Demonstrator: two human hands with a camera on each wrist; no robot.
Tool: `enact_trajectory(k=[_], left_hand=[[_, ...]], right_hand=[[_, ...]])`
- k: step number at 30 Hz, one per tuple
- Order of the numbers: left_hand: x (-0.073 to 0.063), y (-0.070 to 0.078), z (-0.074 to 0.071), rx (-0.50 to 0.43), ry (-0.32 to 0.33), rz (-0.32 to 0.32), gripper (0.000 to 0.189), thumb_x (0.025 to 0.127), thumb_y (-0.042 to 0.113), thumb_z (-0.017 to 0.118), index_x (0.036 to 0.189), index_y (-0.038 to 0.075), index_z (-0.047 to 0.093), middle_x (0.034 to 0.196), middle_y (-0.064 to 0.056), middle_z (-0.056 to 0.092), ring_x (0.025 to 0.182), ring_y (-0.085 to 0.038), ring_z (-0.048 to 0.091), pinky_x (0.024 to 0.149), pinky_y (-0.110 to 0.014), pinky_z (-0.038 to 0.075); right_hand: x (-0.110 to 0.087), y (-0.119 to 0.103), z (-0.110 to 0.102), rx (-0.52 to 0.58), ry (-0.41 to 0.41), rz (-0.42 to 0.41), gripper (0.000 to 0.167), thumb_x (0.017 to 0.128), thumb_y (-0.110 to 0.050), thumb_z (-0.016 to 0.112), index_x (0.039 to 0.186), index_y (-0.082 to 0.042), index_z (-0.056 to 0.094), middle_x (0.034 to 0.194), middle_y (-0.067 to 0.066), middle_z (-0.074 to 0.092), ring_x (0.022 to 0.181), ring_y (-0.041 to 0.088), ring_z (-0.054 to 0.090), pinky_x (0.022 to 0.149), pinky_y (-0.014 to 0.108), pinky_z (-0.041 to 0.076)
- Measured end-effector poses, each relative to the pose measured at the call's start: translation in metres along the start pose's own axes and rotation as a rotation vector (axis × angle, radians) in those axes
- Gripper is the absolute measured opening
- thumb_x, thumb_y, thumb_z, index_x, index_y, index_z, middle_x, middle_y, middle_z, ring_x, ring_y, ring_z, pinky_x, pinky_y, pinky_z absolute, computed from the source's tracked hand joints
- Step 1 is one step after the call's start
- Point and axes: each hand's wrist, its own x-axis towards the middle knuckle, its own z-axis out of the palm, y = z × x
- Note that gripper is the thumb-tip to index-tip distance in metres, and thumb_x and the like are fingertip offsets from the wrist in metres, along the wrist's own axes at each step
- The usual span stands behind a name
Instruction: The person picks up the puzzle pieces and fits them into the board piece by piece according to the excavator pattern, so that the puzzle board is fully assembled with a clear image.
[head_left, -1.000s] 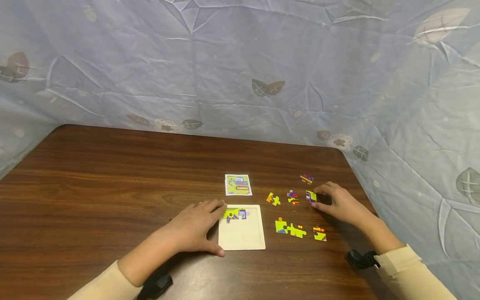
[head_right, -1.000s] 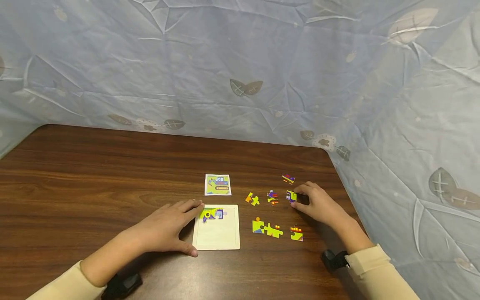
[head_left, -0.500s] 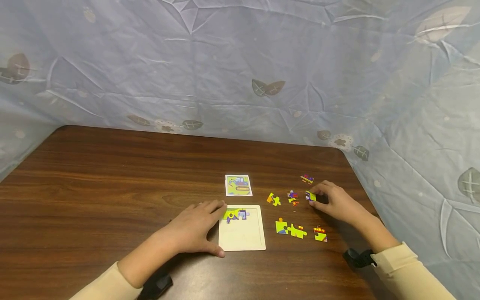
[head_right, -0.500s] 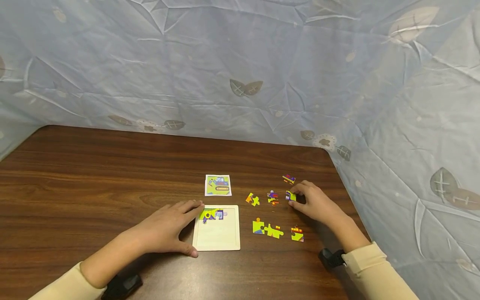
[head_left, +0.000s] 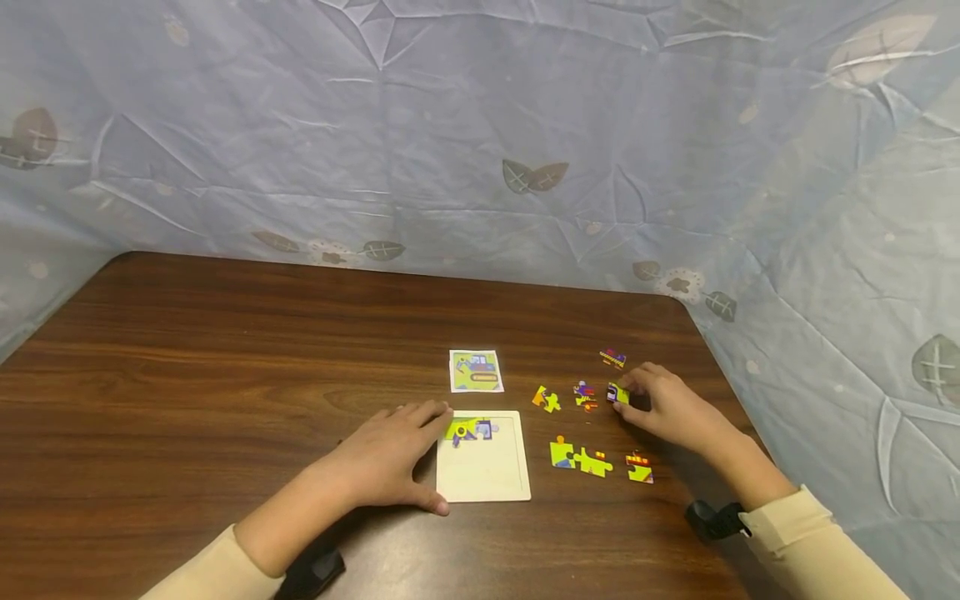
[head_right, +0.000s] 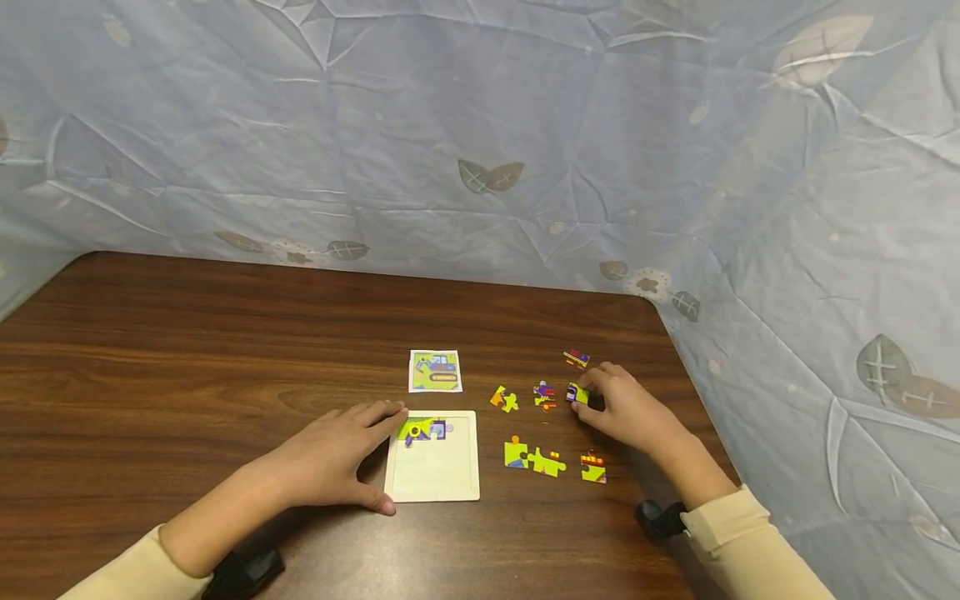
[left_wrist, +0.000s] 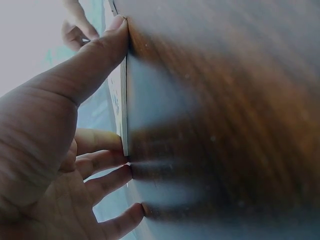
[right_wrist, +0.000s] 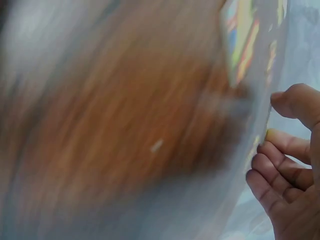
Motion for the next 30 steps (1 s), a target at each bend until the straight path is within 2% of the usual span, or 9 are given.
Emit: enact_trajectory(k=[5,12,16,22,28,30], left_hand=[[-0.001,-0.001,0.000,-0.005,-0.002,-0.002,0.114,0.075,0.064,0.087,0.161,0.007,0.040,0.169,-0.014,0.037,0.153,-0.047,0.038,0.126,-0.067,0.030],[-0.001,-0.001,-0.001,-0.007,-0.011,-0.003,0.114,0.075,0.065,0.086,0.161,0.007,0.039,0.170,-0.015,0.036,0.154,-0.046,0.037,0.126,-0.067,0.030],[-0.001,0.000,-0.001,-0.010,-0.013,-0.008,0.115,0.074,0.065,0.086,0.162,0.007,0.039,0.170,-0.015,0.036,0.154,-0.047,0.037,0.126,-0.067,0.029],[-0.002,0.000,-0.001,-0.010,-0.007,-0.009,0.114,0.074,0.064,0.086,0.161,0.007,0.040,0.170,-0.015,0.037,0.154,-0.047,0.038,0.126,-0.067,0.030],[-0.002,0.000,-0.001,-0.014,-0.009,-0.009,0.114,0.075,0.064,0.086,0.161,0.007,0.040,0.170,-0.014,0.037,0.154,-0.046,0.038,0.126,-0.067,0.030],[-0.002,0.000,-0.001,-0.015,-0.010,-0.009,0.114,0.075,0.064,0.086,0.161,0.008,0.040,0.170,-0.014,0.037,0.154,-0.046,0.038,0.126,-0.067,0.030]], right_hand=[[0.004,-0.028,-0.002,0.033,0.027,-0.030,0.025,0.095,-0.020,0.076,0.113,-0.003,0.070,0.108,0.010,0.067,0.099,0.025,0.064,0.084,0.046,0.058],[0.009,-0.080,0.007,0.054,-0.042,-0.149,0.029,0.095,-0.023,0.078,0.116,-0.005,0.071,0.112,0.004,0.067,0.102,0.020,0.065,0.084,0.038,0.061],[0.011,-0.102,0.016,0.044,-0.072,-0.202,0.029,0.095,-0.023,0.078,0.117,-0.005,0.072,0.113,0.004,0.067,0.102,0.017,0.064,0.089,0.036,0.061],[0.018,-0.124,0.027,0.056,-0.106,-0.224,0.028,0.096,-0.023,0.076,0.118,-0.006,0.072,0.111,0.003,0.064,0.096,0.013,0.057,0.079,0.026,0.057],[0.021,-0.134,0.036,0.023,-0.100,-0.246,0.032,0.097,-0.026,0.076,0.120,-0.005,0.071,0.115,0.004,0.066,0.100,0.013,0.060,0.083,0.030,0.060],[0.022,-0.136,0.038,0.006,-0.095,-0.256,0.032,0.096,-0.026,0.077,0.121,-0.005,0.071,0.116,0.005,0.066,0.102,0.014,0.061,0.094,0.035,0.061]])
